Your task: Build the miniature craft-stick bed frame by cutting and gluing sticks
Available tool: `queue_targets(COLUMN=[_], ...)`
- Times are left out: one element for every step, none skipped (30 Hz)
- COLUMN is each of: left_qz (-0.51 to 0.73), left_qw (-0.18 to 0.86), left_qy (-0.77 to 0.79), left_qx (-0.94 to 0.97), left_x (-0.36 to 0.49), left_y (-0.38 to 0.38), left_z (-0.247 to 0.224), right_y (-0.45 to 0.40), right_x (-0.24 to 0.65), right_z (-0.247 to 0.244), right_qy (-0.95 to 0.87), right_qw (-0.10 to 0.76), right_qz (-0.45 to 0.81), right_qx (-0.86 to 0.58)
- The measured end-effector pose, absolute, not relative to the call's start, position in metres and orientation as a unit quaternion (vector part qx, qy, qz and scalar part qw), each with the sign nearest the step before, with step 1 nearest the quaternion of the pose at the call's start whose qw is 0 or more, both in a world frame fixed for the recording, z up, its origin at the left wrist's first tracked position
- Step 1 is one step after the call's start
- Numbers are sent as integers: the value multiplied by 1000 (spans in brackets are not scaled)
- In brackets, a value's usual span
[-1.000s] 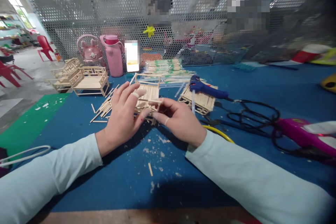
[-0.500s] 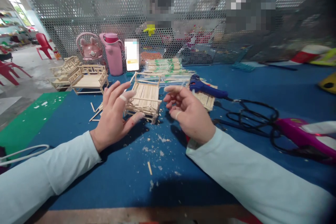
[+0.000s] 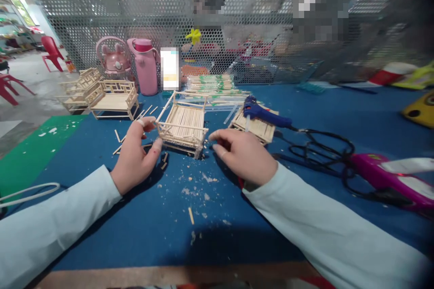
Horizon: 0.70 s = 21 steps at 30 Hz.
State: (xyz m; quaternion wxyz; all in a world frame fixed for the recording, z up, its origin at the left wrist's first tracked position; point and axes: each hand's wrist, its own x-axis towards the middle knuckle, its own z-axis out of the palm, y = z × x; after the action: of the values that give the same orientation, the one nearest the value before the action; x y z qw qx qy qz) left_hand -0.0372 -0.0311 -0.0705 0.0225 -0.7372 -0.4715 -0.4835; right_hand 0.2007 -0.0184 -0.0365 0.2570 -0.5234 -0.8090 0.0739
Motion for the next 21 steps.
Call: queue_targets(left_qz=[-484,-486,-493,-503,-515,-526,-533,-536,-535,-531,-524,-518,-514,-510,-508,-508,-507,-505,-500,-496,-491], left_qw=[49,72,91,106,117,124,126,123,116,109,106,110,121,137,154,168,176,181,182,182,181], left_qy=[-463,-454,-447,-444,-444,-445,-445,-444,-442,-440,-437,-433,-424,-413,-401,-392,-389,-392,-400,-408,-414], left_qx=[-741,-743,-741,-734,-724,-714,-709,-708,-711,-717,-723,-729,-736,-742,-746,-748,-748,-747,-746,-745,-745], left_x=[-35,-33,-32,-30,-28,-27,-26,-25,-25,-25,-24,-24,-24,-23,-21,-20,-19,-18,-17,-17,-17], left_y=[-33,-34,-35,-36,-36,-37,-37,-37,-38,-39,-40,-41,-42,-44,-45,-46,-47,-47,-48,-47,-47], left_z=[-70,-68,-67,-66,-65,-66,-66,-67,-69,-70,-71,-72,-71,-71,-69,-67,-66,-65,-64,-64,-64], right_y=[-19,-20,-21,-22,-23,-23,-24,-24,-25,-25,-26,-26,-27,-26,-26,-24,-23,-20,-18,-15,-12], right_x=[199,197,195,194,192,191,191,190,190,190,190,189,188,187,185,183,182,181,182,184,187], right_z=[-36,-36,-35,-34,-34,-34,-34,-34,-35,-35,-36,-37,-38,-40,-41,-43,-44,-44,-44,-43,-40], right_qy=[-803,-795,-787,-782,-778,-776,-775,-774,-773,-773,-772,-770,-768,-764,-760,-755,-751,-746,-740,-731,-722], right_qw=[287,315,341,357,366,369,368,365,360,355,353,353,354,358,364,372,380,388,397,410,427], right_qz=[67,64,68,80,100,126,154,180,201,215,223,230,238,249,260,269,279,293,310,327,339], right_qx=[-519,-514,-510,-505,-500,-495,-490,-485,-482,-480,-480,-479,-478,-475,-472,-468,-462,-456,-446,-435,-425])
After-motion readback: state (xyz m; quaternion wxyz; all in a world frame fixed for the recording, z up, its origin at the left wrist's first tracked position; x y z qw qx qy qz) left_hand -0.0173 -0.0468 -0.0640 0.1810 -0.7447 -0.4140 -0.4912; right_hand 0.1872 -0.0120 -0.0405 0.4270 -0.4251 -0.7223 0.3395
